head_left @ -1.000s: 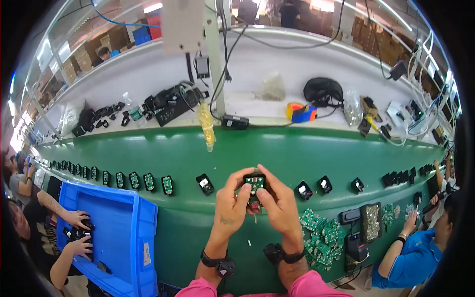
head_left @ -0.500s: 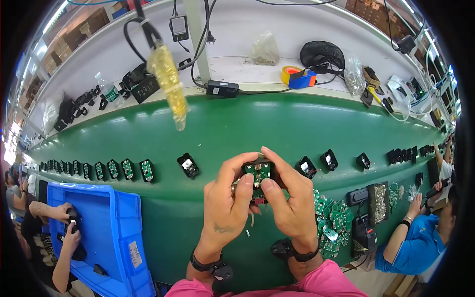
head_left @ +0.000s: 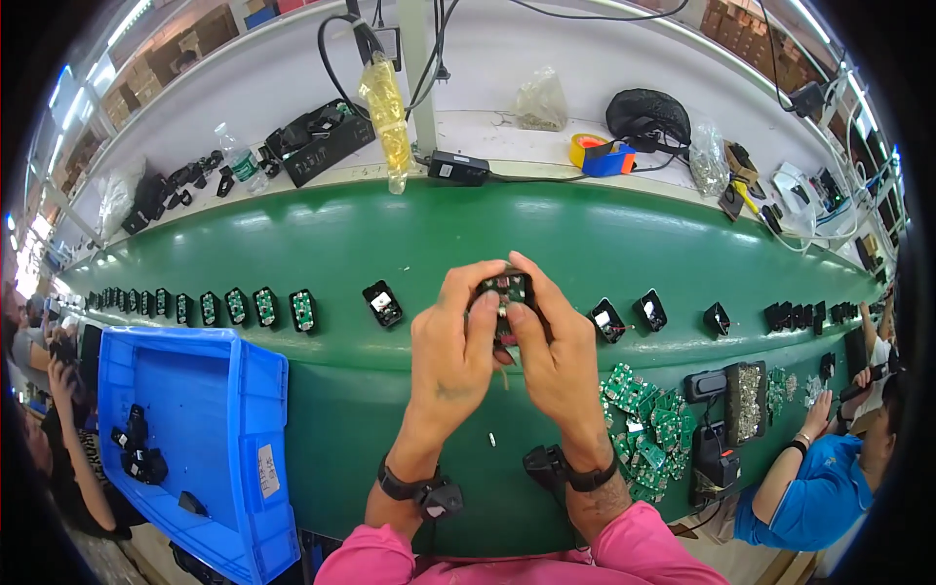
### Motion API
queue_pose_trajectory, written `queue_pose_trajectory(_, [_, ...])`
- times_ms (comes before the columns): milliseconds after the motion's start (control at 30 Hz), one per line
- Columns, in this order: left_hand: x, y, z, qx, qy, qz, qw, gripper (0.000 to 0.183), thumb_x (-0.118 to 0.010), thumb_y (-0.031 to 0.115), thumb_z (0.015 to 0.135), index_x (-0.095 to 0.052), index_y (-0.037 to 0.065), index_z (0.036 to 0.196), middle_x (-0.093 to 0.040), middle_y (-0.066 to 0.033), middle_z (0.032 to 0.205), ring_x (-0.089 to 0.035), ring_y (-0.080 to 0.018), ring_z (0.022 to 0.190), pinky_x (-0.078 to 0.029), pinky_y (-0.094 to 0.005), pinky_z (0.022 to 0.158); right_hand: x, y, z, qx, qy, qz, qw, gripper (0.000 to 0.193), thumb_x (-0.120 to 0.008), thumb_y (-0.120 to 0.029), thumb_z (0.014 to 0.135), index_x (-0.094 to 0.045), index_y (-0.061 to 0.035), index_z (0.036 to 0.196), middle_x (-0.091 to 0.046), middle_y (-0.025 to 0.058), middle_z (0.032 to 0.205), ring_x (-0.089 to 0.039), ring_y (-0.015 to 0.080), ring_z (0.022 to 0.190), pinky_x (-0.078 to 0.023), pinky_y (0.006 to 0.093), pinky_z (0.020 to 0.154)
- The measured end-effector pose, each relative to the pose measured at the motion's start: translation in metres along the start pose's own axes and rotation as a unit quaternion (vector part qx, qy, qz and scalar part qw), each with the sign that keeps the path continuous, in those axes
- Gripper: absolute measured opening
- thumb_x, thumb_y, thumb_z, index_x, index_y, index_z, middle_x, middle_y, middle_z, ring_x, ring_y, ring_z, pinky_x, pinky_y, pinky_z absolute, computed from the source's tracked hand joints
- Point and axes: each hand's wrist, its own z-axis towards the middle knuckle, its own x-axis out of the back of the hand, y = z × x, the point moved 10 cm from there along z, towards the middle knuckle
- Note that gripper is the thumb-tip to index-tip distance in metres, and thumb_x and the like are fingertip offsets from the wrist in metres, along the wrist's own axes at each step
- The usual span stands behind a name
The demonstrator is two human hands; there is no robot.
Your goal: The person picks up a black plastic housing and a green circuit board, fits the board into the housing by hand, and places the assembled unit onto the green conveyor belt.
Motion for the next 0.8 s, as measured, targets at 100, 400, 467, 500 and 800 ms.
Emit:
queue_pose_trajectory(100, [0.018, -0.031, 0.015, 0.045, -0.006, 0.022, 0.999, 0.024, -0.045, 0.012, 0.101, -0.053, 0.000, 0.120, -0.066, -0.0112, 0.084, -0.065, -0.0169, 0.053, -0.052, -0.0287, 0.044, -0.008, 0.021, 0.005, -0.102, -0.054, -0.024, 0.993, 0.043, -0.063, -0.011, 0.092, -0.055, -0.0001, 0.133, -0.064, 0.0096, 0.093, -0.058, 0.0152, 0.076, -0.050, 0.0277, 0.072])
queue_pose_trajectory(400, [0.046, -0.175, 0.012, 0.109, 0.016, 0.286, 0.952, 0.025, -0.051, 0.008, 0.095, -0.053, -0.003, 0.117, -0.065, -0.0265, 0.077, -0.068, -0.0379, 0.061, -0.054, -0.0482, 0.057, -0.046, 0.142, -0.014, -0.034, -0.058, -0.375, 0.925, 0.051, -0.077, -0.026, 0.074, -0.063, 0.0027, 0.114, -0.060, 0.0198, 0.108, -0.061, 0.0364, 0.094, -0.051, 0.0455, 0.084])
queue_pose_trajectory(467, [0.064, -0.178, 0.004, 0.007, 0.063, 0.413, 0.909, 0.026, -0.053, 0.010, 0.095, -0.054, -0.002, 0.118, -0.067, -0.0276, 0.084, -0.069, -0.0411, 0.077, -0.054, -0.0511, 0.068, -0.061, 0.146, -0.019, -0.080, -0.100, -0.365, 0.922, 0.049, -0.077, -0.027, 0.073, -0.063, 0.0021, 0.111, -0.060, 0.0204, 0.108, -0.062, 0.0381, 0.094, -0.051, 0.0462, 0.084])
queue_pose_trajectory(500, [0.062, -0.171, 0.005, 0.003, 0.065, 0.411, 0.909, 0.026, -0.053, 0.010, 0.095, -0.054, -0.002, 0.118, -0.067, -0.0276, 0.084, -0.069, -0.0411, 0.077, -0.054, -0.0511, 0.068, -0.050, 0.140, -0.021, -0.099, -0.088, -0.348, 0.928, 0.044, -0.075, -0.025, 0.073, -0.065, 0.0015, 0.106, -0.061, 0.0209, 0.106, -0.062, 0.0398, 0.094, -0.051, 0.0475, 0.084])
queue_pose_trajectory(800, [-0.049, -0.068, -0.071, 0.140, -0.211, -0.114, 0.961, 0.049, -0.055, 0.028, 0.100, -0.040, 0.003, 0.139, -0.061, -0.0107, 0.092, -0.066, -0.0177, 0.089, -0.055, -0.0313, 0.077, 0.034, 0.035, -0.078, -0.118, -0.080, -0.016, 0.990, 0.044, -0.079, -0.016, 0.076, -0.066, 0.0033, 0.114, -0.063, 0.0031, 0.080, -0.054, 0.0082, 0.066, -0.044, 0.0258, 0.057])
